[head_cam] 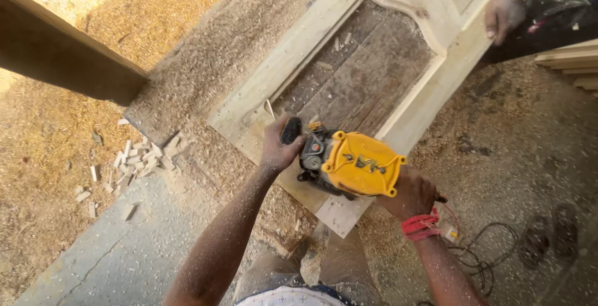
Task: The person uses a handheld electric router to trim and smooth the edges and recessed panels of wooden door panels laid on a workbench. A second person holds and repositions each panel while the person guides the router along the wood, producing wood shavings.
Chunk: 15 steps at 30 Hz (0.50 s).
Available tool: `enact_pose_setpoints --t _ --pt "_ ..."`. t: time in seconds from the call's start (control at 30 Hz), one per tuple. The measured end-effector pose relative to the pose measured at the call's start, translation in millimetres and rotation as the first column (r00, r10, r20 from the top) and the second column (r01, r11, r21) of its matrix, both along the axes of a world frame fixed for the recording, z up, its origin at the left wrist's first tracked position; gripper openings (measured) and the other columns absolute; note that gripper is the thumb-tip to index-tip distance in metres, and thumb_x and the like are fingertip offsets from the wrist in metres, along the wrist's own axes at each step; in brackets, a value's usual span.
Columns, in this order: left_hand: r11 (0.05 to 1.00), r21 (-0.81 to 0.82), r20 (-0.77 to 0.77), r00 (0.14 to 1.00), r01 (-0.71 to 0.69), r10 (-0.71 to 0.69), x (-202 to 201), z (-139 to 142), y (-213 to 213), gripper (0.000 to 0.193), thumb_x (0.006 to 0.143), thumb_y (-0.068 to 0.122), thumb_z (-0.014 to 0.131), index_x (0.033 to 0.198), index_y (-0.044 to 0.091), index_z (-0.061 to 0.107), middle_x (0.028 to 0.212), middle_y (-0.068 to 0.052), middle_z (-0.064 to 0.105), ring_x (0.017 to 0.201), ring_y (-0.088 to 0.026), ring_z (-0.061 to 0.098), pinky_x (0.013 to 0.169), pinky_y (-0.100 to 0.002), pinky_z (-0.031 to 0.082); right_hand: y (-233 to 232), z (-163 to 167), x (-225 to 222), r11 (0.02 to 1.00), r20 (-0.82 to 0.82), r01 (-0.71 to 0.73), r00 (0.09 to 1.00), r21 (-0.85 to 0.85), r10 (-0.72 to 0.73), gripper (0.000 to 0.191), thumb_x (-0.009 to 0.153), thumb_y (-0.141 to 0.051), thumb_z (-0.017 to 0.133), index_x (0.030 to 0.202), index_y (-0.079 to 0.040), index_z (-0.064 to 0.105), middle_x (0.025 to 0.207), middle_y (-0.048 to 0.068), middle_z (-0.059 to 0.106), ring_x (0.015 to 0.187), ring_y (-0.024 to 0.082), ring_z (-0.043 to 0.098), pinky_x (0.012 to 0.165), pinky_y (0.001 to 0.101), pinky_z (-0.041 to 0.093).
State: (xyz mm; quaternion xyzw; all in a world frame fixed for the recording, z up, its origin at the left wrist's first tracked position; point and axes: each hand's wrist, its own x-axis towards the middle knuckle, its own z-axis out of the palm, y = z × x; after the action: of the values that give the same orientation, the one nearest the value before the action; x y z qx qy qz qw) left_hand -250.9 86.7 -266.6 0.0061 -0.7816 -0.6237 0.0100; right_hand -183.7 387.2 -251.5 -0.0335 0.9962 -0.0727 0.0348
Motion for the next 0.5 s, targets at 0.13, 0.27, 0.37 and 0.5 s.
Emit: enact_pose_setpoints --t 0.13,0.27,0.37,0.5 --pt "0.998 -0.053 0.055 0.998 -0.04 0.043 -2 -4 -37 0.017 0.075 0.011 0.067 0.09 0.005 0.062 0.072 -0.004 0.061 0.066 -0.012 0.058 0.061 -0.03 0.05 -33 -4 -12 0.999 0.018 -0.028 0.999 -0.03 0.028 0.04 0.074 -0.035 0.082 0.093 -0.005 0.064 0.083 0.014 0.072 0.073 0.034 0.073 0.067 0.0476 0.057" --pt "0.996 0.043 0.071 0.995 -0.073 0.07 2 -6 -68 0.014 0.075 0.007 0.066 0.088 0.005 0.06 0.076 -0.004 0.06 0.068 -0.012 0.058 0.064 -0.029 0.051 -61 2 -30 0.993 0.06 -0.106 0.992 -0.057 0.11 0.047 0.075 -0.043 0.083 0.093 -0.006 0.061 0.079 0.013 0.071 0.072 0.03 0.072 0.07 0.0455 0.056" --pt "0.996 0.027 -0.041 0.996 -0.079 0.08 -9 -9 -85 0.012 0.074 0.005 0.067 0.085 0.003 0.062 0.078 -0.004 0.061 0.071 -0.012 0.059 0.067 -0.029 0.05 -79 7 -42 0.992 0.118 -0.092 0.988 -0.087 0.102 0.052 0.071 -0.049 0.085 0.091 -0.008 0.059 0.076 0.011 0.07 0.069 0.027 0.071 0.069 0.0446 0.054" --pt "0.995 0.053 -0.033 0.996 -0.082 0.083 -23 -14 -104 0.014 0.074 0.005 0.065 0.086 0.003 0.061 0.078 -0.003 0.062 0.071 -0.011 0.06 0.068 -0.028 0.051 -95 12 -58 0.985 0.035 -0.1 0.994 -0.143 0.106 0.051 0.071 -0.05 0.085 0.085 -0.009 0.058 0.073 0.01 0.068 0.068 0.027 0.07 0.068 0.0457 0.052"
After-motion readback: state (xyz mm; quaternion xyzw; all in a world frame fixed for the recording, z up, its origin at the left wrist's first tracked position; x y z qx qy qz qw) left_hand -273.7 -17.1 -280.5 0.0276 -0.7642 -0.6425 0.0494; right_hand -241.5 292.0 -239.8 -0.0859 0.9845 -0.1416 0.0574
